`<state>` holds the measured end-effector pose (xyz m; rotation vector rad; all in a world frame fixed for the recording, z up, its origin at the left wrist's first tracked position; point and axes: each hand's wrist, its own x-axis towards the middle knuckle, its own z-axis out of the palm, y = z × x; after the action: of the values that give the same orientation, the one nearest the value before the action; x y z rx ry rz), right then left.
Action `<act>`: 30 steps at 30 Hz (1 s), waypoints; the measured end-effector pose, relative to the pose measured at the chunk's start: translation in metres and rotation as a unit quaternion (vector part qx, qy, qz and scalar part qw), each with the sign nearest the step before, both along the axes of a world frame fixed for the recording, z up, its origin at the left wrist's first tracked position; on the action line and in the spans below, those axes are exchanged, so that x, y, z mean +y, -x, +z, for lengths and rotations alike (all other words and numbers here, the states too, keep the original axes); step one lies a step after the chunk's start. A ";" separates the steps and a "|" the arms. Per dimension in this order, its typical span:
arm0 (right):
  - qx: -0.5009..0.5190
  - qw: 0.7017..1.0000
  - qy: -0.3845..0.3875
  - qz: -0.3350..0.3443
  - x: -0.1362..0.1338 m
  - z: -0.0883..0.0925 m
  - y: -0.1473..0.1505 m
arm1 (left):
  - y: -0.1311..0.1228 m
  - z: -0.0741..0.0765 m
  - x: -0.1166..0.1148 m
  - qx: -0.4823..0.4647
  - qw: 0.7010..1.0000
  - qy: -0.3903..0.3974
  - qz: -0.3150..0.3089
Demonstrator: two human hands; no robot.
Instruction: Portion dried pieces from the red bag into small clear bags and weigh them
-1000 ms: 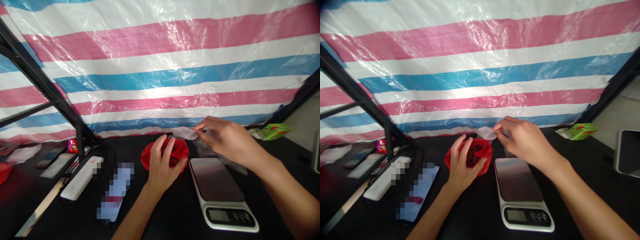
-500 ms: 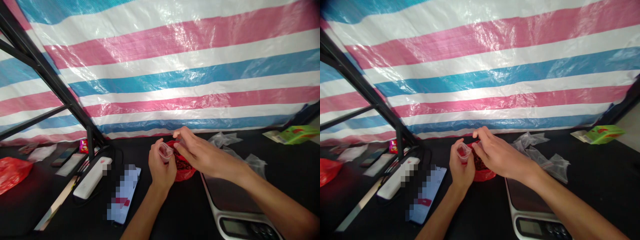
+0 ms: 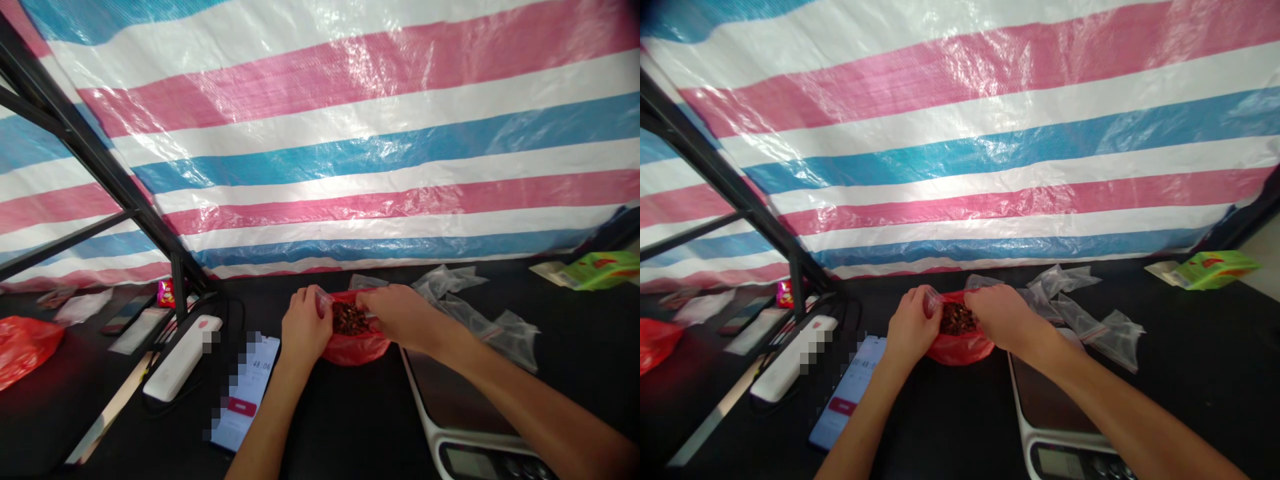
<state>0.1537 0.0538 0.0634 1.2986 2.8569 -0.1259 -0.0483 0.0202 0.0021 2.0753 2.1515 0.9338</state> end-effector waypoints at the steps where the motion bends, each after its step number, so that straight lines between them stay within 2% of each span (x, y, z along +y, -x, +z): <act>1: -0.023 1.000 -0.004 -0.005 0.000 -0.001 -0.004 | 0.001 -0.003 0.001 0.007 1.000 0.000 -0.007; 4: -0.044 0.999 -0.020 -0.007 -0.001 -0.004 -0.009 | 0.001 -0.007 0.003 -0.015 1.000 -0.011 -0.024; 6: -0.033 0.999 -0.019 -0.004 -0.003 -0.004 -0.007 | 0.001 -0.007 0.004 -0.073 0.996 0.002 -0.042; 9: -0.021 1.000 -0.001 0.008 -0.003 -0.003 -0.001 | 0.001 -0.006 0.005 -0.169 0.983 0.047 -0.053; 11: -0.017 1.000 -0.003 0.021 -0.002 -0.003 0.001 | 0.001 -0.007 0.005 -0.196 0.976 0.082 -0.054; 14: -0.004 1.000 0.013 0.022 -0.001 -0.005 0.001 | 0.001 -0.010 0.005 -0.204 0.970 0.116 -0.059; 18: 0.016 0.998 0.056 0.004 -0.003 -0.010 0.000 | 0.002 -0.013 0.005 -0.215 0.969 0.116 -0.041; 24: 0.013 0.998 0.054 -0.012 -0.001 -0.017 0.007 | 0.002 -0.014 0.007 -0.254 0.956 0.138 -0.054; 30: 0.025 0.996 0.081 -0.003 0.001 -0.015 -0.001 | 0.002 -0.010 0.008 -0.257 0.955 0.142 -0.049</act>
<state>0.1546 0.0548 0.0488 1.2894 2.8135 -0.3880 -0.0508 0.0285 -0.0083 1.5718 1.7735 0.9534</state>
